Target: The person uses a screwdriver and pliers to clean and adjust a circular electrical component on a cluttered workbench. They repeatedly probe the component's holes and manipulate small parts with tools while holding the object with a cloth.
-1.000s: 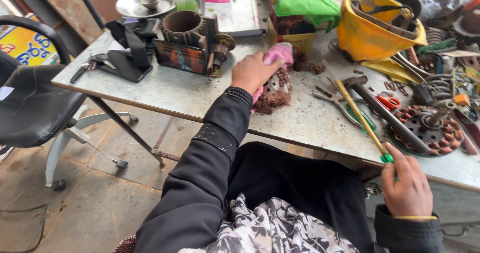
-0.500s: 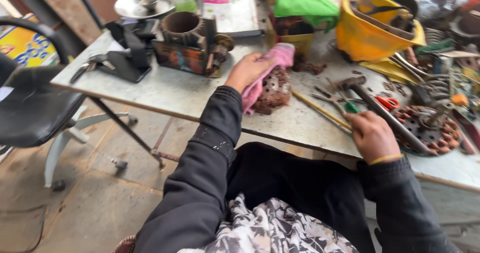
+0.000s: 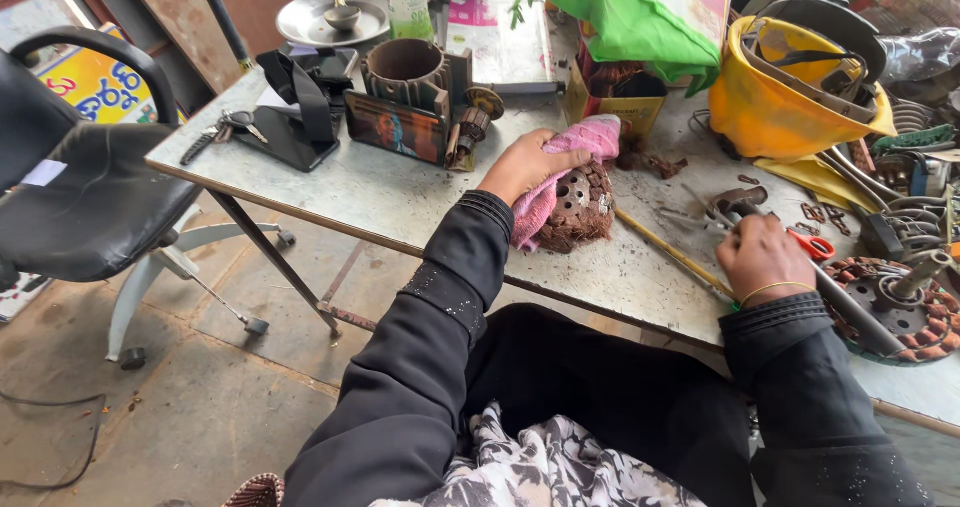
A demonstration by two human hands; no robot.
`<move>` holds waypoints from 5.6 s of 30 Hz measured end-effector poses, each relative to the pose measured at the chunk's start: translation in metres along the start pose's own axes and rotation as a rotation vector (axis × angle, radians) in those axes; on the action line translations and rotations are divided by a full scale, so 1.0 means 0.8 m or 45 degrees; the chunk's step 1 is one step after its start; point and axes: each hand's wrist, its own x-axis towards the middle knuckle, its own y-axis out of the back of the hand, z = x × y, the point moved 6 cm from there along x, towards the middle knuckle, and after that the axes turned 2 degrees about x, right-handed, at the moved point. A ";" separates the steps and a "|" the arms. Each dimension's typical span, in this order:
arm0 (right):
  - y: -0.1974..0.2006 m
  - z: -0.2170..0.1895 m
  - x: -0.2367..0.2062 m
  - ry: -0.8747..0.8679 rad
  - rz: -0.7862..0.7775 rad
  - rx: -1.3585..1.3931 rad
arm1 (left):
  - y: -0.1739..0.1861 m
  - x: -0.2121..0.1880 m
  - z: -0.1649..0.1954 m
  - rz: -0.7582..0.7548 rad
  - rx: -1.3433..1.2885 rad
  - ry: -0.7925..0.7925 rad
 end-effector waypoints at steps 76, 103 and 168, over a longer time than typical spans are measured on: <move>0.048 -0.238 -0.139 0.396 0.295 0.284 | 0.015 -0.054 0.007 0.280 0.640 0.277; -0.042 -0.277 -0.122 -0.001 -1.330 3.477 | 0.006 -0.008 -0.020 0.202 0.404 0.079; -0.056 -0.227 -0.130 -0.558 -1.643 3.451 | -0.036 0.031 0.002 0.064 0.579 0.063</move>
